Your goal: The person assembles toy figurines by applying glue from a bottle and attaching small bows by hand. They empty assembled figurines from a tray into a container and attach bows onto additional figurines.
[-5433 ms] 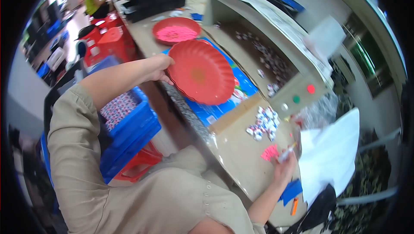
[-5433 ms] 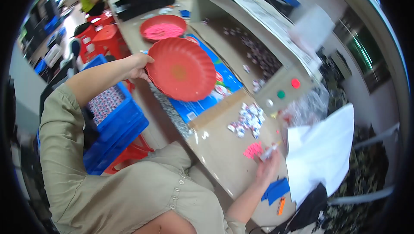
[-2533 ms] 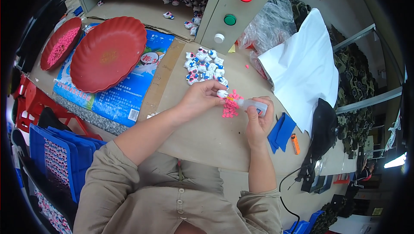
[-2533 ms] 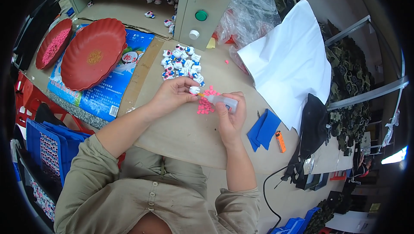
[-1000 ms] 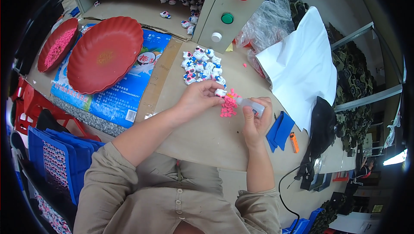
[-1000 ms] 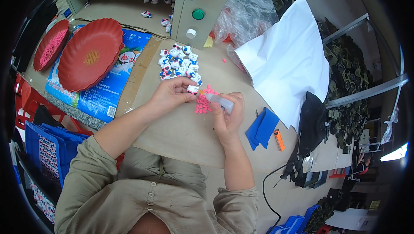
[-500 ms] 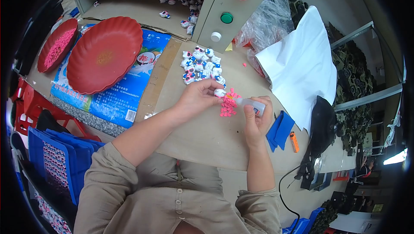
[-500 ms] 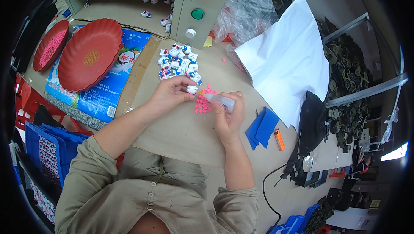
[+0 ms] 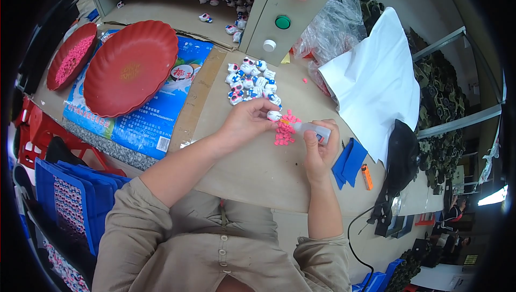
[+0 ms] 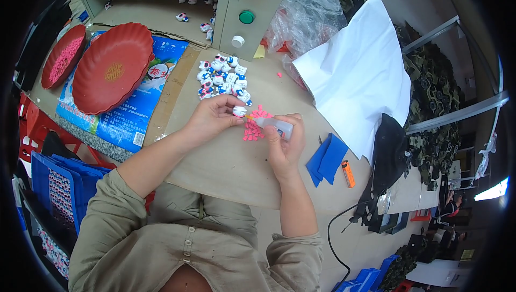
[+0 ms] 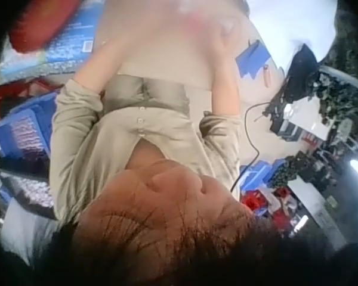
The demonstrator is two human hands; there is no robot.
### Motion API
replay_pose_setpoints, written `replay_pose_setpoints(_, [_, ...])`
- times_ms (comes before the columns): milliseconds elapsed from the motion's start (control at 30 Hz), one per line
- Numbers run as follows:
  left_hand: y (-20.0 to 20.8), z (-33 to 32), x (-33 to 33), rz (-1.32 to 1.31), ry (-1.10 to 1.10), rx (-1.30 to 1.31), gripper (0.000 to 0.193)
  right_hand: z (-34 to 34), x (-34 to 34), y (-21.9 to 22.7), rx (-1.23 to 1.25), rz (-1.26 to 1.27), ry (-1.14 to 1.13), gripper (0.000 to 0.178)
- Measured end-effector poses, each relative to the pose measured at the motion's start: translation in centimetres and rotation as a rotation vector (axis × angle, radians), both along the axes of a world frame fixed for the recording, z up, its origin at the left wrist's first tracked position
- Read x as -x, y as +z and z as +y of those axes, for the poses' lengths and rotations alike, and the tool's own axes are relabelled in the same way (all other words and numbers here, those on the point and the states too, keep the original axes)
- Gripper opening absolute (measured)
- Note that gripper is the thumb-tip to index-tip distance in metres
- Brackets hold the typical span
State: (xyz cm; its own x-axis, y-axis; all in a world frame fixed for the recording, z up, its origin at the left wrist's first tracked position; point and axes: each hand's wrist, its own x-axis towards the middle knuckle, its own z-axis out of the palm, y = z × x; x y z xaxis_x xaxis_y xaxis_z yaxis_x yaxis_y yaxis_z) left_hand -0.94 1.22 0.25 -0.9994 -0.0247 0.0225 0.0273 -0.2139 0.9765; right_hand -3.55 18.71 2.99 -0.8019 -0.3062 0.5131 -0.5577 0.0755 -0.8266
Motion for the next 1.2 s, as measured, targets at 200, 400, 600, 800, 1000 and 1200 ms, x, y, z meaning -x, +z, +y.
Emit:
replay_pose_setpoints(200, [-0.2, -0.2, 0.0, 0.026, -0.015, -0.042, 0.027, 0.2, 0.4, -0.4, 0.012, 0.006, -0.017, 0.021])
replay_pose_setpoints(400, [0.0, -0.1, 0.0, 0.061, -0.033, -0.084, 0.030, 1.0, 1.3, 0.7, 0.633, -0.555, 0.056, 0.030])
replay_pose_setpoints(600, [0.3, 0.0, -0.2, 0.026, -0.080, -0.011, 0.030, 1.9, 1.5, 1.0, 0.175, -0.496, -0.058, 0.036])
replay_pose_setpoints(800, [0.5, -0.3, -0.2, -0.002, -0.061, -0.025, 0.031, 3.1, 1.1, 2.2, -0.003, -0.571, 0.020, 0.027])
replay_pose_setpoints(1000, [0.3, -0.4, -0.1, -0.030, -0.072, -0.072, 0.030, 2.5, 0.3, 0.2, -0.463, -0.331, 0.051, 0.009])
replay_pose_setpoints(1200, [0.6, -0.3, -0.3, -0.047, -0.076, -0.085, 0.029, 1.1, -0.1, -0.7, -0.701, 0.003, -0.054, 0.015])
